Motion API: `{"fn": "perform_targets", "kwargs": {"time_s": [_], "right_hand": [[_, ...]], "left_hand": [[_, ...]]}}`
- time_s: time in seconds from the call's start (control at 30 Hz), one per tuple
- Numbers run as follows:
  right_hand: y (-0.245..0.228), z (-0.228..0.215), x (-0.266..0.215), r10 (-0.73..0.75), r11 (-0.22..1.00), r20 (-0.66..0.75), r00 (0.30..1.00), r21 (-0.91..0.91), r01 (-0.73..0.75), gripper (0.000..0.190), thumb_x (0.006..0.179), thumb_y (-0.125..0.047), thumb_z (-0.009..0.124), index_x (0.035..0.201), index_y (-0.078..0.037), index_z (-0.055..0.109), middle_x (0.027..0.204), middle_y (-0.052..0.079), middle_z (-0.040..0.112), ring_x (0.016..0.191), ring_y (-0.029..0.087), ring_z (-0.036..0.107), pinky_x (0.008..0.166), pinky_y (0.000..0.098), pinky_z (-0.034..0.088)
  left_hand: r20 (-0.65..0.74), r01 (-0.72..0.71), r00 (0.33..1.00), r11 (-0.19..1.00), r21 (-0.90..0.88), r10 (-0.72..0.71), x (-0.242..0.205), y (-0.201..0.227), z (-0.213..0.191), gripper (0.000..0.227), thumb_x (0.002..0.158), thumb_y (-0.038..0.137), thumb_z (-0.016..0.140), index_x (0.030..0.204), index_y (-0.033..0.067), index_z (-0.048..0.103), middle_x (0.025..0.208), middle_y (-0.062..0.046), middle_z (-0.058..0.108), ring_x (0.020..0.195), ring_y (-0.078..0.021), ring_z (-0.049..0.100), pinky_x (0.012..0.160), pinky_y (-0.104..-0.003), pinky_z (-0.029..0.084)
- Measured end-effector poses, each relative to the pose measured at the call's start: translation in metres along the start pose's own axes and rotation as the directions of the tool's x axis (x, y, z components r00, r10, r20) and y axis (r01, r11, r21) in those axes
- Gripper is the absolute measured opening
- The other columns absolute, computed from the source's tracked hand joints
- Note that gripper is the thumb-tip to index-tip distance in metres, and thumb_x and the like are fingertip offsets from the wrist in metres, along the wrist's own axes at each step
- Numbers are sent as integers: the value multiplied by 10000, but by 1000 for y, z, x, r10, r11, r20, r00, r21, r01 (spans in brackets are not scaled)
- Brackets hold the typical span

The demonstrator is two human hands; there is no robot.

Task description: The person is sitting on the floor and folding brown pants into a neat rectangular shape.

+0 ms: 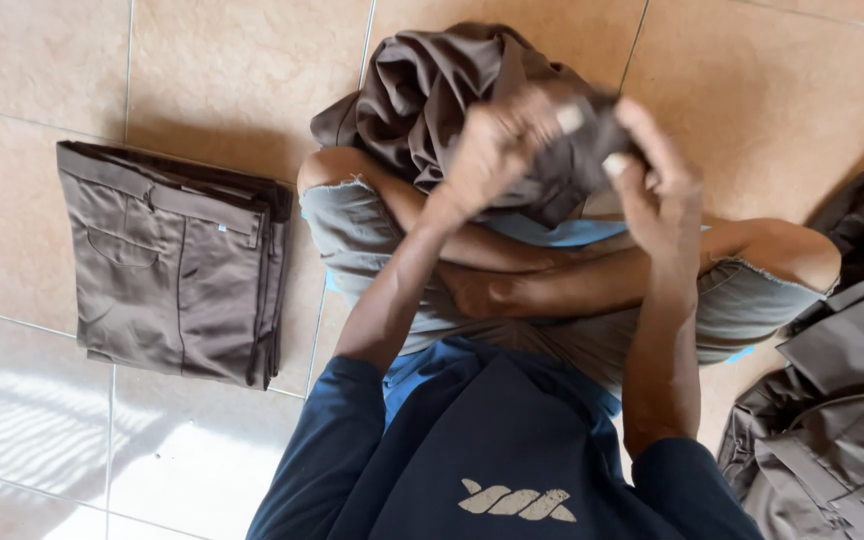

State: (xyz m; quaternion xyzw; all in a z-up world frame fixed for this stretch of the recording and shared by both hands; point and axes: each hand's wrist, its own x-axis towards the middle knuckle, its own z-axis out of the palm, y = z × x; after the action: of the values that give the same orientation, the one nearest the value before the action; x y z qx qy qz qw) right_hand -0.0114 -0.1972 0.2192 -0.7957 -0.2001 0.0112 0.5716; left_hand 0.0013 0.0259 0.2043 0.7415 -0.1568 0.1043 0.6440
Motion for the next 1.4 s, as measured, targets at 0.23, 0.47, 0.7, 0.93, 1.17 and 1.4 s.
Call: {"fn": "perform_targets", "kwargs": {"time_s": [0.23,0.47,0.7,0.93,1.17,1.4], "right_hand": [[141,-26,-41,359,895,163,919,-339,-289,369,898,-244,818,969,19,570,800,79,525,688,207,505,626,340,447],[165,52,-44,494,818,94,865,-387,-425,848,726,-330,914,1321,153,550,1223,317,660,1063,415,668,892,435,528],[111,28,-28,-124,928,-60,990,-361,94,205,896,-14,834,976,-7,645,1387,160,589,1418,346,494,1209,498,246],[-5,-19,-8,85,994,-94,992,79,-78,160,1007,135,704,1013,48,570,763,3,488,647,58,340,588,204,307],[44,-35,-6,-47,983,71,996,180,34,332,987,101,702,1303,119,604,1060,278,706,1012,311,719,846,466,591],[41,-26,2,-139,979,-8,990,148,138,256,1002,165,691,1239,170,595,1049,305,702,1077,336,679,902,462,561]], "left_hand": [[-511,101,859,990,100,-36,26,-16,-58,317,1061,187,680,1356,71,665,792,37,639,645,-83,303,590,-273,316],[-648,-14,757,994,110,83,41,-30,-70,388,995,287,584,720,50,448,651,53,292,604,-79,205,517,-281,230],[-669,14,736,985,171,105,42,-27,-69,270,1041,277,591,1048,31,704,677,43,378,633,-85,236,554,-275,256],[58,-208,978,899,386,201,32,-14,35,291,1043,282,642,1314,178,621,1080,-51,824,435,-70,605,467,-207,608],[61,60,997,972,-228,-47,18,-1,43,150,1018,123,667,1153,115,730,875,-94,747,929,-111,665,804,-347,605],[203,101,979,934,-342,-32,14,-7,25,189,1083,162,601,1213,87,716,1042,-155,770,1054,-167,649,922,-386,560]]}}
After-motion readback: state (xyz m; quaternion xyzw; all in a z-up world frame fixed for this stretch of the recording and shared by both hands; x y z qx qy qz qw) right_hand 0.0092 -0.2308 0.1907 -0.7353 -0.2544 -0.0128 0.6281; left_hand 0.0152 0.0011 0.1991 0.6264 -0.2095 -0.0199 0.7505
